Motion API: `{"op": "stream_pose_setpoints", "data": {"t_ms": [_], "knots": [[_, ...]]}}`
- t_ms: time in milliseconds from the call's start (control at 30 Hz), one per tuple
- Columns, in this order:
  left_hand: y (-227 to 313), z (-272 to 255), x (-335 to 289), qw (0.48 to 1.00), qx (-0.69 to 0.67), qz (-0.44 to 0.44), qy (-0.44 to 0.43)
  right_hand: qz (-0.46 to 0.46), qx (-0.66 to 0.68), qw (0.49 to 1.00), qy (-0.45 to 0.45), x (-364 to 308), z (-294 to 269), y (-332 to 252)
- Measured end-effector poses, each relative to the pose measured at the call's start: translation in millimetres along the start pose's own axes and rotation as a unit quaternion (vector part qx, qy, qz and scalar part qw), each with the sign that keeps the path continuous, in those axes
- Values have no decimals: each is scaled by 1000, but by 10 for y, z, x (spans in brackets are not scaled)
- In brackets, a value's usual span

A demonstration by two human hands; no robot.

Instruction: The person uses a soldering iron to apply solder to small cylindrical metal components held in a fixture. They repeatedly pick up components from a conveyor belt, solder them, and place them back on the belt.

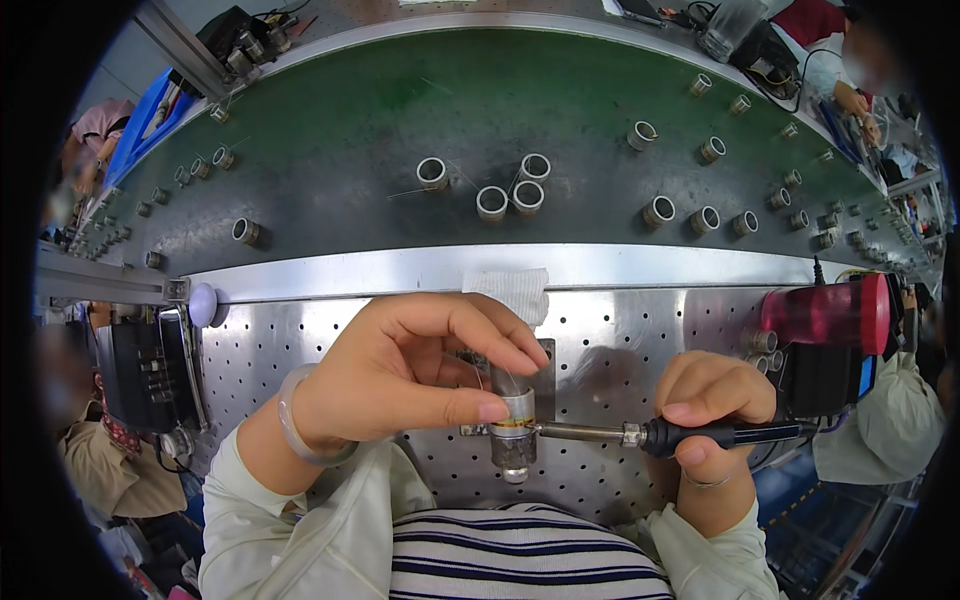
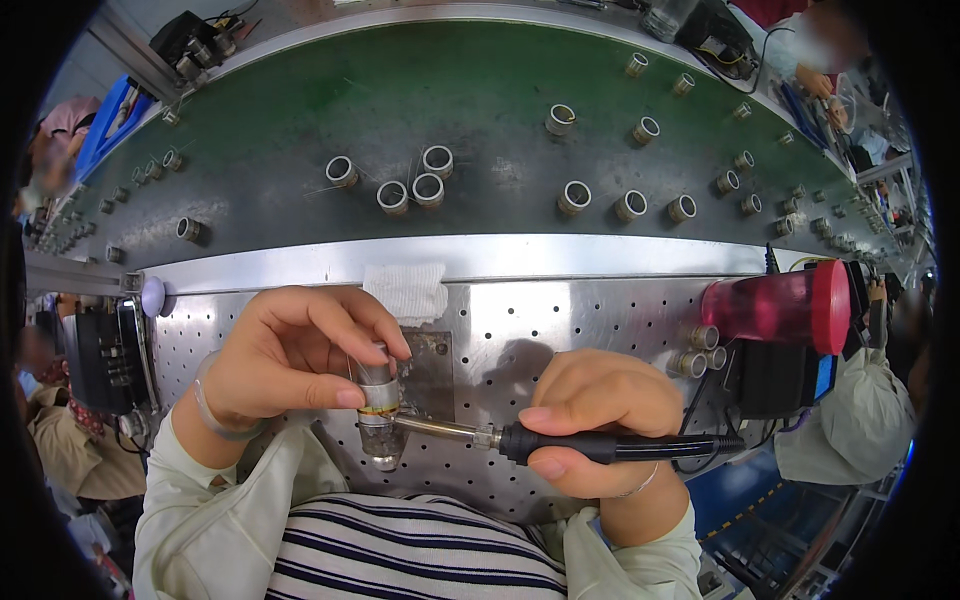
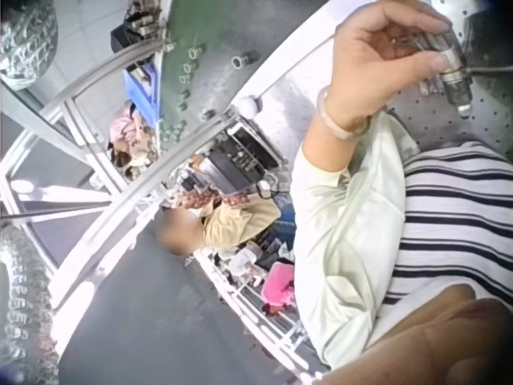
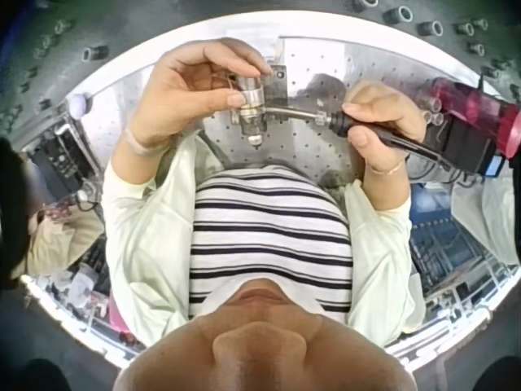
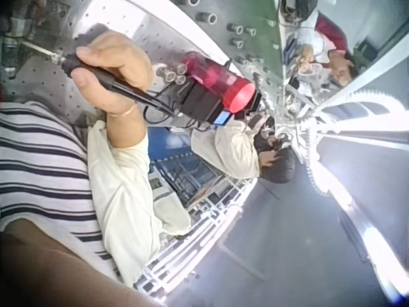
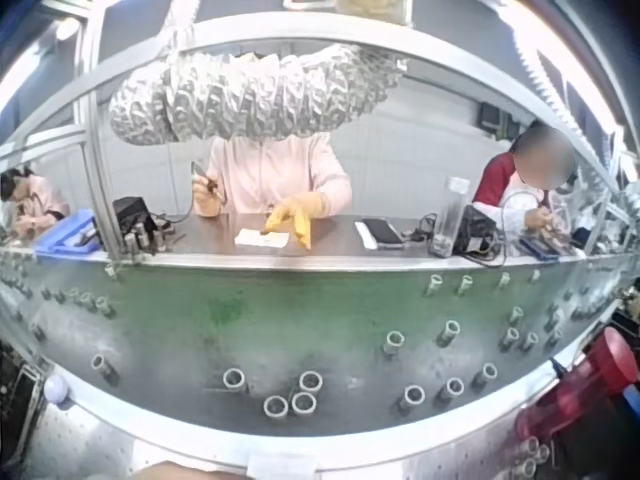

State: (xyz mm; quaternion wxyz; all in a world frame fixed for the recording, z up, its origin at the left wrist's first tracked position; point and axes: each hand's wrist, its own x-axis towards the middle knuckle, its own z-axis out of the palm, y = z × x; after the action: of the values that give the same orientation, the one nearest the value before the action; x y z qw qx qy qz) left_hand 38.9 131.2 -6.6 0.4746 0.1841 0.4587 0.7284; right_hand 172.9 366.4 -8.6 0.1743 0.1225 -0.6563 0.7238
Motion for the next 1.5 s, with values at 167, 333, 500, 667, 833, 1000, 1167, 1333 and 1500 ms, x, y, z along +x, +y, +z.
{"op": "stream_pose_setpoints", "data": {"t_ms": [167, 333, 500, 667, 833, 1000, 1167, 1333, 1500], "knots": [[11, -1, 13, 1000, 31, 1, -5, -2, -20, 1000, -9, 10, -6, 0], [0, -11, 19, 998, 29, 15, -44, -6, -21, 1000, -11, 21, -5, -7], [-3, -31, 25, 997, 30, 23, -70, -32, -40, 998, -29, 33, -16, -10], [-12, -39, 34, 996, 37, 28, -76, -53, -64, 995, -60, 51, -55, -21], [-11, -36, 39, 996, 35, 22, -75, -65, -61, 994, -69, 61, -76, -5], [-8, -15, 40, 998, 34, 19, -55, -67, -58, 993, -72, 53, -93, 4], [-19, 34, 44, 999, 30, 17, -19, -63, -68, 993, -73, 61, -82, -10], [-37, -2, 59, 999, 30, 23, -38, -63, -77, 992, -81, 75, -93, -22], [57, 34, 59, 999, -25, -44, -18, -62, -76, 992, -84, 80, -100, -23]]}}
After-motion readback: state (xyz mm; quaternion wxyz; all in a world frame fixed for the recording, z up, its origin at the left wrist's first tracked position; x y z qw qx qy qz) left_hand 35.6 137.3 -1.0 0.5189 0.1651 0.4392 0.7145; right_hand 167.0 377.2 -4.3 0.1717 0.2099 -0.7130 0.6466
